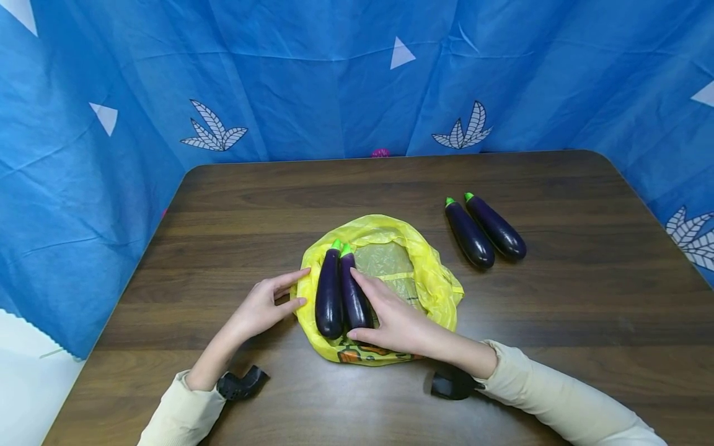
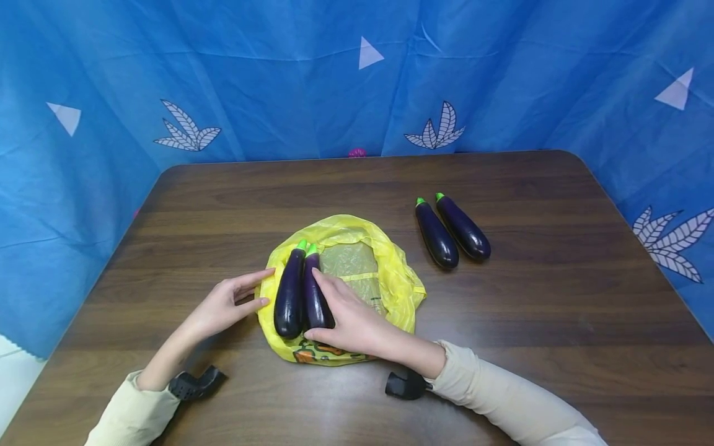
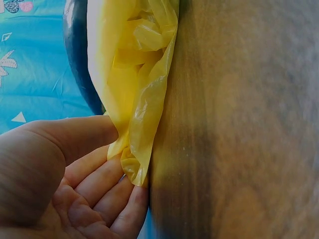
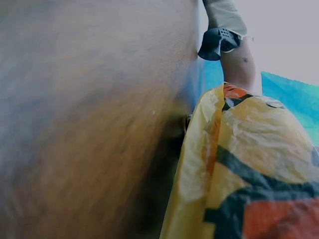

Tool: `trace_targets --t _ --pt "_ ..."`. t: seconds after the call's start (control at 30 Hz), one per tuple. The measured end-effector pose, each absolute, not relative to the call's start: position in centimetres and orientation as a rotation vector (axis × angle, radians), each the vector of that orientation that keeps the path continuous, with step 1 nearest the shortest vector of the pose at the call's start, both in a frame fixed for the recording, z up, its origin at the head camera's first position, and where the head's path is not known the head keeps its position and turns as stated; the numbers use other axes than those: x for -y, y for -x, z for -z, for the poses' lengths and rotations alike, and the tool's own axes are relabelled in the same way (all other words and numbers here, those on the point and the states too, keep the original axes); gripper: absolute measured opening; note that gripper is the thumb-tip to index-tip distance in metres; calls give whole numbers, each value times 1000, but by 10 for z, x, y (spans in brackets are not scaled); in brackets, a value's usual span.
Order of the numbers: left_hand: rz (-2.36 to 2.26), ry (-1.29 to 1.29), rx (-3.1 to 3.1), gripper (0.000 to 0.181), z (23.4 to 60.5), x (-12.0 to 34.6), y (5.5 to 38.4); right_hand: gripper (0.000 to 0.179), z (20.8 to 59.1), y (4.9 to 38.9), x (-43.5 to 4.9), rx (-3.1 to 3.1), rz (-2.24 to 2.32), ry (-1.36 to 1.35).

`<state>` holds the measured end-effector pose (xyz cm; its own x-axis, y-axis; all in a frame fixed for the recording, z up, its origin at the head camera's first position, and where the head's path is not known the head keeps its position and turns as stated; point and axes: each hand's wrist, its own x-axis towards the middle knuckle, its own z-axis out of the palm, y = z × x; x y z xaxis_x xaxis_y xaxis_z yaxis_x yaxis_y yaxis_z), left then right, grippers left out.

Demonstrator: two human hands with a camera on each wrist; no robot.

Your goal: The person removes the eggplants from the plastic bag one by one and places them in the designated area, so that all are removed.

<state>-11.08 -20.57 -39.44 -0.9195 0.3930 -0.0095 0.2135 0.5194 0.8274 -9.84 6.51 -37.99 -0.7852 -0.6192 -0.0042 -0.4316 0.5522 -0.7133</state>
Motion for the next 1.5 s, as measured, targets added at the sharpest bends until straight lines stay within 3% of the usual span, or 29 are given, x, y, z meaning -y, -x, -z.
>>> trace_targets --t 0.5,1.5 --pt "-1345 -533 -2573 50 395 207 111 85 381 100 -62 -2535 1138 954" --pt "-1376 -539 -2571 49 395 206 111 69 378 108 -79 -2484 1238 802"
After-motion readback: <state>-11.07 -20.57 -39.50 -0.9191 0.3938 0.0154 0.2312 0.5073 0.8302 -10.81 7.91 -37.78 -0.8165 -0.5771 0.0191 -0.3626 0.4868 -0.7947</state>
